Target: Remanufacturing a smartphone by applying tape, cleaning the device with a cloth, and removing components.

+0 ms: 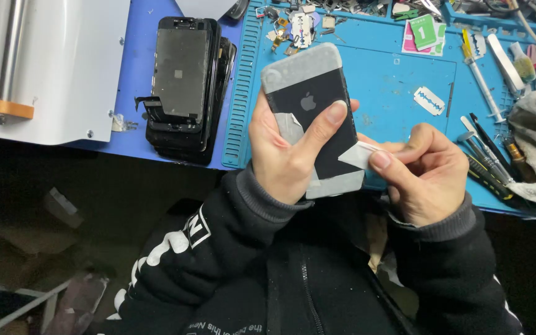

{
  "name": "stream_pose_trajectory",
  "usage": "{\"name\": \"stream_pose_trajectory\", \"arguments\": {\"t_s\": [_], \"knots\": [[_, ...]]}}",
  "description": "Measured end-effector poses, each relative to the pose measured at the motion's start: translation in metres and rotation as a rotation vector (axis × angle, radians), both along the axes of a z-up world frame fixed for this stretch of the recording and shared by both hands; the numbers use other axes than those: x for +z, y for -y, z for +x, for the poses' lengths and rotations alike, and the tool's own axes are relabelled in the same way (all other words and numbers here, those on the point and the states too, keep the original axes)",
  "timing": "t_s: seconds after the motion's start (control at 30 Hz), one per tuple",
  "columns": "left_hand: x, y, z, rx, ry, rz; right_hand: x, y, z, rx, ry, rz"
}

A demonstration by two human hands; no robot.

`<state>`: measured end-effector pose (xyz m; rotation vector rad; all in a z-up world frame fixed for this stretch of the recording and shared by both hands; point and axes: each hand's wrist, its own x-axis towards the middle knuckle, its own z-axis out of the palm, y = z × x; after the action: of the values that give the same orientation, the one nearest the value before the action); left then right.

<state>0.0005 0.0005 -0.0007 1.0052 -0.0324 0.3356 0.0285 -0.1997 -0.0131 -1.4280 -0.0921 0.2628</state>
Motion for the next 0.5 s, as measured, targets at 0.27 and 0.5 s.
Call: {"name": "stream_pose_trajectory", "arguments": {"t_s": [0.27,0.5], "knots": [[-0.001,-0.003,0.001,-0.040,-0.029,-0.052,0.001,0.006,0.001,0.091,-0.072,0.056],[-0.003,-0.006,0.004,-0.095,-0.075,-0.120,-0.005,0.020,-0.001,0.103,-0.131,0.175]]}}
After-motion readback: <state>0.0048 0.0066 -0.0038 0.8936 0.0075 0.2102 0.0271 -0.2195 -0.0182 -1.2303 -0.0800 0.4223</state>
